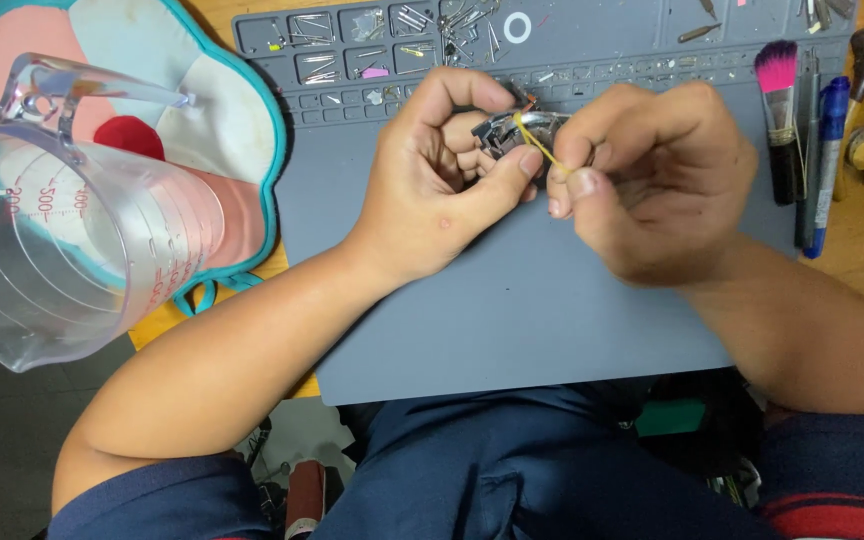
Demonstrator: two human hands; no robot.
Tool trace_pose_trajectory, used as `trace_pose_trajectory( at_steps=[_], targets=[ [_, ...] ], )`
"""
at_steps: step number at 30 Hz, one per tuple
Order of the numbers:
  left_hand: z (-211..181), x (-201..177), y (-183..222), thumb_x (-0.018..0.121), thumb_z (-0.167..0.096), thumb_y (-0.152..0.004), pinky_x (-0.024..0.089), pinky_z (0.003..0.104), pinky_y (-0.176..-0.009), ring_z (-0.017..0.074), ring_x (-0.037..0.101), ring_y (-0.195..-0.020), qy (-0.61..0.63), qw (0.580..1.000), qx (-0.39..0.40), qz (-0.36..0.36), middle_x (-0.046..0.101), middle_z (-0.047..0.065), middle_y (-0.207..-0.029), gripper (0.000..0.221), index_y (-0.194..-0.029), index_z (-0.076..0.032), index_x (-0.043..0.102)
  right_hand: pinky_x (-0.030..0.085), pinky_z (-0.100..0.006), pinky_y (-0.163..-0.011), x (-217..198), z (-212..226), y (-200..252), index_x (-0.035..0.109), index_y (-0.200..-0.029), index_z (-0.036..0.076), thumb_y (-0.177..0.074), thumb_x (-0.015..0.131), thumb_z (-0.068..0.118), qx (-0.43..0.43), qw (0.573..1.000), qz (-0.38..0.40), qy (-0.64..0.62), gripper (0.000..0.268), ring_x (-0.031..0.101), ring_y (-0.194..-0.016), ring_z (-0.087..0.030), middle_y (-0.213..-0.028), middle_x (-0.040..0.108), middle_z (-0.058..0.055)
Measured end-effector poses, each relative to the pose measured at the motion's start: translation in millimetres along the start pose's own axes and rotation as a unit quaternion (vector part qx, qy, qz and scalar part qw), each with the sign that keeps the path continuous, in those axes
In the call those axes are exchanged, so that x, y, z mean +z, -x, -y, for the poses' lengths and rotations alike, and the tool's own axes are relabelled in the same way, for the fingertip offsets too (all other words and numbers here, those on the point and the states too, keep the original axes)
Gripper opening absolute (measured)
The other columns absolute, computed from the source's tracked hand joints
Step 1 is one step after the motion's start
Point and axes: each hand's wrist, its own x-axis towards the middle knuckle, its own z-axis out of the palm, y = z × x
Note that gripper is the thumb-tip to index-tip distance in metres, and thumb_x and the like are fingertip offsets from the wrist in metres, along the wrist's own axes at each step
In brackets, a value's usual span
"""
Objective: Securing watch components together by wrapping small rubber bands around them on a repair mat, using a small wooden stick for precision.
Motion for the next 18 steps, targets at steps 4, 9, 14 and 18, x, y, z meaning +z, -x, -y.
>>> trace_pose_trajectory(
  at_steps=[4, 9, 14, 18],
  targets=[
    [1, -1, 0, 0.056, -0.006, -0.076, 0.033, 0.014, -0.045, 0.0015, 0.038, -0.048, -0.133, 0.991, -0.010, -0.031, 0.047, -0.002, -0.062, 0.018, -0.090, -0.008, 0.046, 0.039, -0.023, -0.048, -6, -2, 0, 0.026, -0.079, 0.003, -0.077, 0.035, -0.012, 0.034, 0.999, 0.013, -0.007, 0.018, 0.044, -0.050, -0.015, -0.068, 0.042, -0.016],
    [-10, 0, 0, 0.053, -0.003, -0.073, 0.037, 0.016, -0.055, 0.0041, 0.038, -0.054, -0.226, 0.973, 0.046, -0.028, 0.044, -0.004, -0.065, 0.013, -0.084, -0.007, 0.046, 0.037, -0.024, -0.053, -13, -8, 2, 0.030, -0.080, 0.003, -0.077, 0.038, -0.001, 0.075, 0.995, 0.038, -0.044, 0.010, 0.038, -0.053, -0.016, -0.063, 0.039, -0.013],
    [-13, -5, -2, 0.053, -0.006, -0.074, 0.035, 0.018, -0.054, 0.0072, 0.037, -0.055, -0.287, 0.954, 0.083, 0.031, 0.042, -0.004, -0.064, 0.014, -0.084, -0.009, 0.043, 0.033, -0.027, -0.064, -16, -14, 3, 0.033, -0.086, 0.006, -0.079, 0.042, 0.014, 0.069, 0.994, 0.029, -0.076, 0.014, 0.038, -0.064, -0.016, -0.064, 0.043, -0.007],
    [-13, -7, -2, 0.054, -0.006, -0.075, 0.036, 0.020, -0.056, 0.0100, 0.039, -0.055, -0.306, 0.940, 0.119, 0.096, 0.043, -0.002, -0.067, 0.014, -0.086, -0.008, 0.045, 0.036, -0.023, -0.074, -21, -13, 2, 0.035, -0.088, 0.008, -0.078, 0.044, 0.011, 0.101, 0.984, 0.005, -0.145, 0.014, 0.043, -0.076, -0.016, -0.061, 0.044, -0.005]
  ],
)
